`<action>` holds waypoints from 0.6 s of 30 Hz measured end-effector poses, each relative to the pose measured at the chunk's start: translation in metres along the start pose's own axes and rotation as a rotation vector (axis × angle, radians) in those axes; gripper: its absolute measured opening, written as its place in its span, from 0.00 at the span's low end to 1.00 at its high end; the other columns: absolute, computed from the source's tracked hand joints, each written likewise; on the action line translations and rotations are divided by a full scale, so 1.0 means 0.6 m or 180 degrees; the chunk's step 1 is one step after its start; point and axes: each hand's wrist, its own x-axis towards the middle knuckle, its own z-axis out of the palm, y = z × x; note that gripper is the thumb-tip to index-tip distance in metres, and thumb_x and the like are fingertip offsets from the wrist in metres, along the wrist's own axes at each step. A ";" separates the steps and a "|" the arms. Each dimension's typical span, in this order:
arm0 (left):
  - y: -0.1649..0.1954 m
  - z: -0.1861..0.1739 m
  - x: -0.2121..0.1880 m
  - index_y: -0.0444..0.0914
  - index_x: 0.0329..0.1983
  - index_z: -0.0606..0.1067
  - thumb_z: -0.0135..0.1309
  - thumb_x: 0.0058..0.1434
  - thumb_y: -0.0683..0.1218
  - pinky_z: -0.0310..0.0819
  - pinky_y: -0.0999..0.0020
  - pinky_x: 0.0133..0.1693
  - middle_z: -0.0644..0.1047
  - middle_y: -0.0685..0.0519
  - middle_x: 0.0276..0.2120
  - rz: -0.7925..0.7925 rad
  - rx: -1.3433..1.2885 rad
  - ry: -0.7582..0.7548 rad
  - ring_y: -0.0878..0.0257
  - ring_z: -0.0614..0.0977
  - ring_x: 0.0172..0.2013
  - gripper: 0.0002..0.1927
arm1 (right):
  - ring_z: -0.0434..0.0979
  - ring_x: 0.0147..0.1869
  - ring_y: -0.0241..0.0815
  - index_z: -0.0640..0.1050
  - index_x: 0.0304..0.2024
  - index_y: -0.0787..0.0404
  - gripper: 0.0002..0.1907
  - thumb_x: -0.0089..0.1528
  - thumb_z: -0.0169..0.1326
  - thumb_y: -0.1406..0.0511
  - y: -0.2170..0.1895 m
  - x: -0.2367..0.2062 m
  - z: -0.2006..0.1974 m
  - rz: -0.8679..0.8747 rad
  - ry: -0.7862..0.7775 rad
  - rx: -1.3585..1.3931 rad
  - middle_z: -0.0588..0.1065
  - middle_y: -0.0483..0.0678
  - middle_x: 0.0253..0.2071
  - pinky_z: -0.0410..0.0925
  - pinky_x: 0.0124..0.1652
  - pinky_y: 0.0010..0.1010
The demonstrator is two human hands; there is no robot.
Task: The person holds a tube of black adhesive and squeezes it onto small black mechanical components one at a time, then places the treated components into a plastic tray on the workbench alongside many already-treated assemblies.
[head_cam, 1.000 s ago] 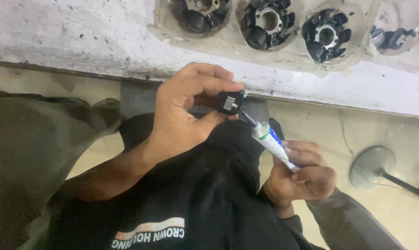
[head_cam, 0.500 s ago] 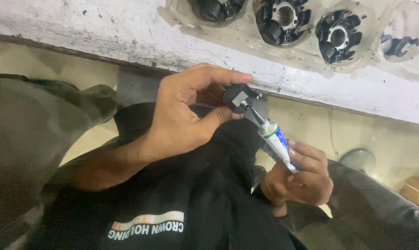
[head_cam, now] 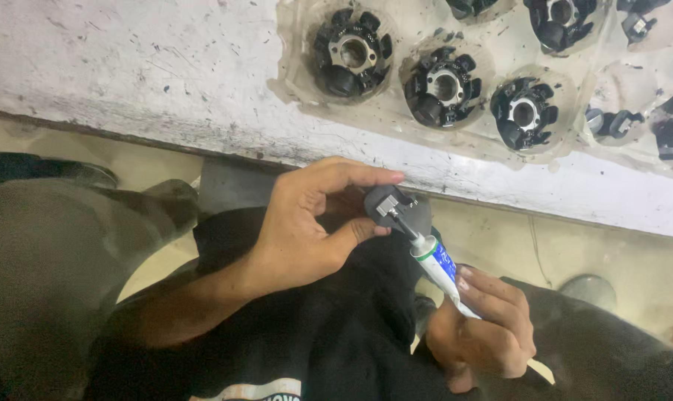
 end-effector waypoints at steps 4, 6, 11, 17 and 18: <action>-0.001 -0.001 0.001 0.33 0.59 0.77 0.60 0.61 0.28 0.84 0.73 0.49 0.78 0.50 0.51 -0.0008 0.0067 0.0021 0.65 0.85 0.47 0.23 | 0.81 0.29 0.56 0.62 0.26 0.63 0.22 0.68 0.56 0.62 -0.025 0.032 0.006 0.0296 -0.0281 -0.0374 0.73 0.58 0.24 0.77 0.27 0.40; -0.003 0.000 0.001 0.33 0.59 0.77 0.59 0.61 0.28 0.85 0.72 0.50 0.79 0.49 0.50 -0.0104 -0.0038 0.0056 0.65 0.85 0.47 0.22 | 0.83 0.35 0.60 0.61 0.30 0.63 0.22 0.71 0.57 0.62 -0.030 0.032 0.004 0.0453 -0.0786 -0.0332 0.74 0.60 0.28 0.79 0.31 0.41; -0.004 0.003 0.000 0.33 0.59 0.77 0.58 0.61 0.28 0.85 0.72 0.50 0.78 0.50 0.51 -0.0026 -0.0067 0.0043 0.65 0.85 0.46 0.23 | 0.81 0.29 0.57 0.60 0.26 0.62 0.19 0.61 0.58 0.70 -0.021 0.006 -0.005 0.0258 -0.0098 -0.0427 0.73 0.57 0.23 0.78 0.28 0.42; -0.003 0.005 -0.002 0.33 0.58 0.77 0.58 0.60 0.28 0.86 0.71 0.49 0.78 0.49 0.51 0.0073 -0.0047 0.0040 0.66 0.84 0.45 0.23 | 0.82 0.32 0.59 0.59 0.24 0.62 0.19 0.52 0.58 0.77 -0.030 0.008 -0.011 0.0263 -0.0291 -0.0482 0.74 0.59 0.26 0.79 0.32 0.44; -0.004 0.006 -0.003 0.33 0.58 0.77 0.58 0.60 0.28 0.86 0.71 0.49 0.78 0.49 0.51 0.0078 -0.0039 0.0045 0.66 0.84 0.45 0.23 | 0.82 0.31 0.59 0.59 0.23 0.62 0.17 0.49 0.56 0.76 -0.035 0.012 -0.011 0.0258 -0.0280 -0.0502 0.74 0.59 0.25 0.80 0.31 0.44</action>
